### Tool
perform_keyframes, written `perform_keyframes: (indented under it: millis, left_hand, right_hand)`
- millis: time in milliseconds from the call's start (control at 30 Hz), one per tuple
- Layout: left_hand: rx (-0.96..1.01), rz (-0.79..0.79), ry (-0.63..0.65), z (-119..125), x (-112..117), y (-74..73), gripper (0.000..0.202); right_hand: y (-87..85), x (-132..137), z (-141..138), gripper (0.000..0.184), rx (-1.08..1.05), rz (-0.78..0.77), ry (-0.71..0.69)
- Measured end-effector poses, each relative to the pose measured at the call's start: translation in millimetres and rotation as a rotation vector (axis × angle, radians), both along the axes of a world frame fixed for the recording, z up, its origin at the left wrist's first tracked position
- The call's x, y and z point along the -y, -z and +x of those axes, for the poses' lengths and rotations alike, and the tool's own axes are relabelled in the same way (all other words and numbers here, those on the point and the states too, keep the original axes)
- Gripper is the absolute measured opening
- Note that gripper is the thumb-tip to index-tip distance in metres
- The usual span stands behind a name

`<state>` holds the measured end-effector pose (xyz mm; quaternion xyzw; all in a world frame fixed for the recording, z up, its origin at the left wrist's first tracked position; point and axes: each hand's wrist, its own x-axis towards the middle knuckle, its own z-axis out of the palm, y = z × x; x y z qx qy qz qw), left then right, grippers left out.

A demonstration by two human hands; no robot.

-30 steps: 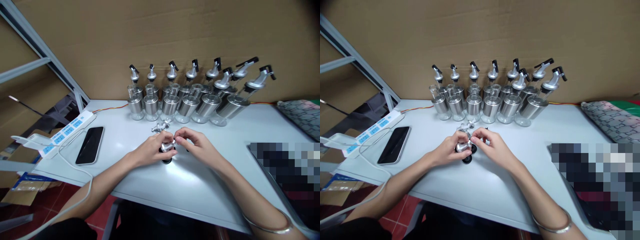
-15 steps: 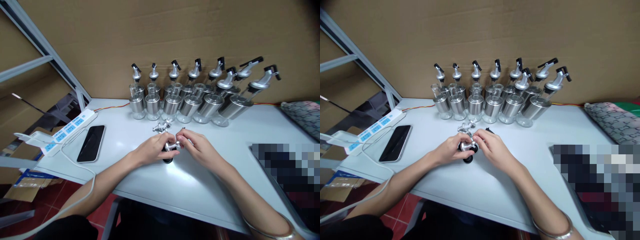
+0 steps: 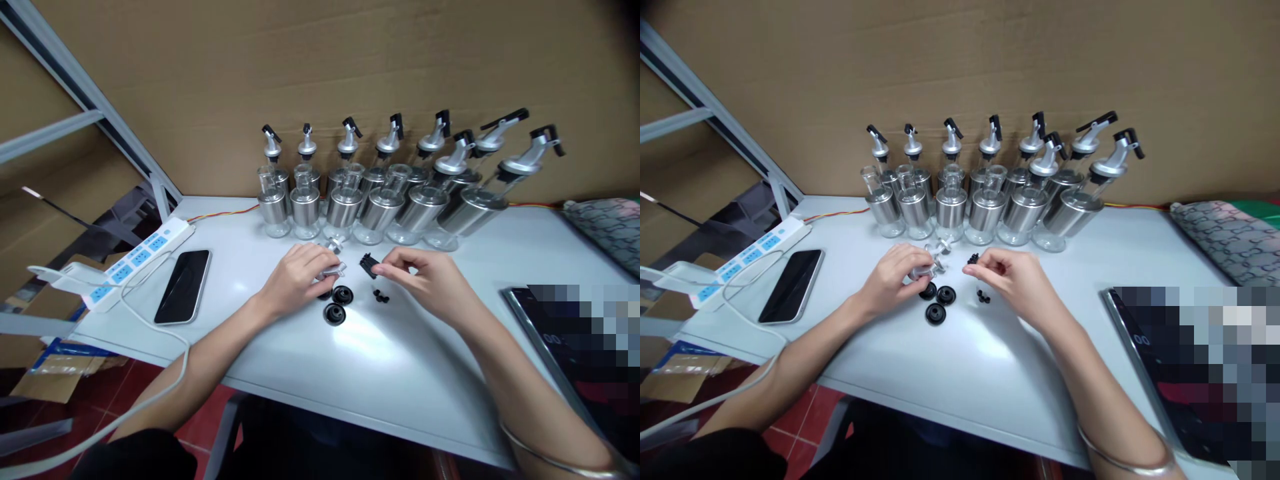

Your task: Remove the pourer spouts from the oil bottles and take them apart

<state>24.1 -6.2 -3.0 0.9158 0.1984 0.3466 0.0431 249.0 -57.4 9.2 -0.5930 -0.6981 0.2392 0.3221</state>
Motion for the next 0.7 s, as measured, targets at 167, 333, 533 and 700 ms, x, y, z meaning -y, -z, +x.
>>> perform_keyframes:
  millis: [167,333,533,700]
  left_hand:
    - [0.013,0.063,0.031,2,2,-1.0,0.008]
    - [-0.012,0.055,0.041,3,3,-1.8,0.009]
    - [-0.020,0.043,0.034,3,3,-1.6,0.008]
    - [-0.033,0.026,0.029,2,4,-1.2,0.007]
  right_hand:
    - [12.3,-4,23,0.037,0.137,-0.153,-0.115]
    - [18.8,-4,21,0.021,0.234,-0.303,-0.099]
    - [16.3,-3,19,0.038,0.264,-0.301,-0.133]
    - [13.9,-2,12,0.035,0.323,-0.337,-0.147]
